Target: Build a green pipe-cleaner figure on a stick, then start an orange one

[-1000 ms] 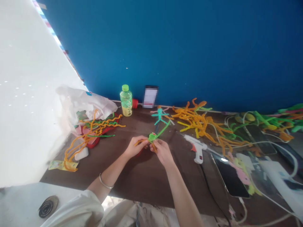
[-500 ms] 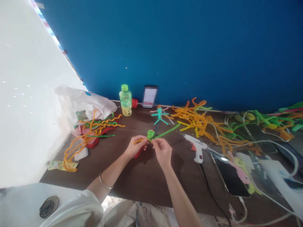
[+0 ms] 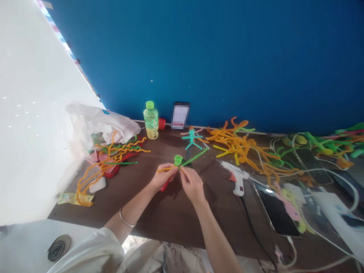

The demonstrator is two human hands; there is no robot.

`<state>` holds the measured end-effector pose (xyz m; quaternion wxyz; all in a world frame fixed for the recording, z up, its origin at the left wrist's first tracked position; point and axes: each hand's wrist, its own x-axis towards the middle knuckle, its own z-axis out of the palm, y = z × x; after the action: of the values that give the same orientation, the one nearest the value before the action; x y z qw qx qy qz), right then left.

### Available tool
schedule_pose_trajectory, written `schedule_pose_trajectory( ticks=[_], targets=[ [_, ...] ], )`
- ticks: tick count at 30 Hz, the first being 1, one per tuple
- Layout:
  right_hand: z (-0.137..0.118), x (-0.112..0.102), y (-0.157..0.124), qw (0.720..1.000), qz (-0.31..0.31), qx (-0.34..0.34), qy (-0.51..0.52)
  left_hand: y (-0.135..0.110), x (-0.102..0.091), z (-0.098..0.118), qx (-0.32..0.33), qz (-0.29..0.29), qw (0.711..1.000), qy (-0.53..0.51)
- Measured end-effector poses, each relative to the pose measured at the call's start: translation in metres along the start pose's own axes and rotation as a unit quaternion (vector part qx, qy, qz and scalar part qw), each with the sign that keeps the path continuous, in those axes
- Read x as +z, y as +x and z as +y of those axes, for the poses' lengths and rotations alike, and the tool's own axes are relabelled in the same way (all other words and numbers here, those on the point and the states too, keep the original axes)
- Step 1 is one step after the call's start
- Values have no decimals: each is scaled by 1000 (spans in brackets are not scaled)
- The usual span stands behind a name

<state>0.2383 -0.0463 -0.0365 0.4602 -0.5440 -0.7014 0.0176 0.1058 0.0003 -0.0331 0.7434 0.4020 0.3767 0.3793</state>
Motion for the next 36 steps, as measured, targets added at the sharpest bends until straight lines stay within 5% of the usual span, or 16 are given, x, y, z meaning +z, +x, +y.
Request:
schedule_pose_trajectory(
  ticks=[7, 12, 16, 21, 23, 27, 32, 36],
  targets=[
    [5, -2, -1, 992, 7, -43, -118, 2, -1, -4, 6, -24, 1000, -14],
    [2, -4, 5, 996, 7, -47, -80, -1, -1, -2, 9, -36, 999, -26],
    [-1, -3, 3, 997, -13, 64, 46, -2, 0, 1, 13, -41, 999, -30],
    [-2, -5, 3, 928, -78, 231, 281, 1, -3, 3, 8, -34, 999, -30],
    [0, -8, 4, 926, -104, 212, 295, 2, -4, 4, 1, -40, 998, -42],
    [5, -12, 5, 967, -129, 99, 194, 2, -6, 8, -28, -64, 996, -57],
    [7, -12, 3, 995, -68, -67, 24, 1, -5, 7, -20, -54, 997, -56],
    [5, -15, 2, 988, -44, -116, -95, 4, -4, 2, -7, -41, 998, -50]
  ],
)
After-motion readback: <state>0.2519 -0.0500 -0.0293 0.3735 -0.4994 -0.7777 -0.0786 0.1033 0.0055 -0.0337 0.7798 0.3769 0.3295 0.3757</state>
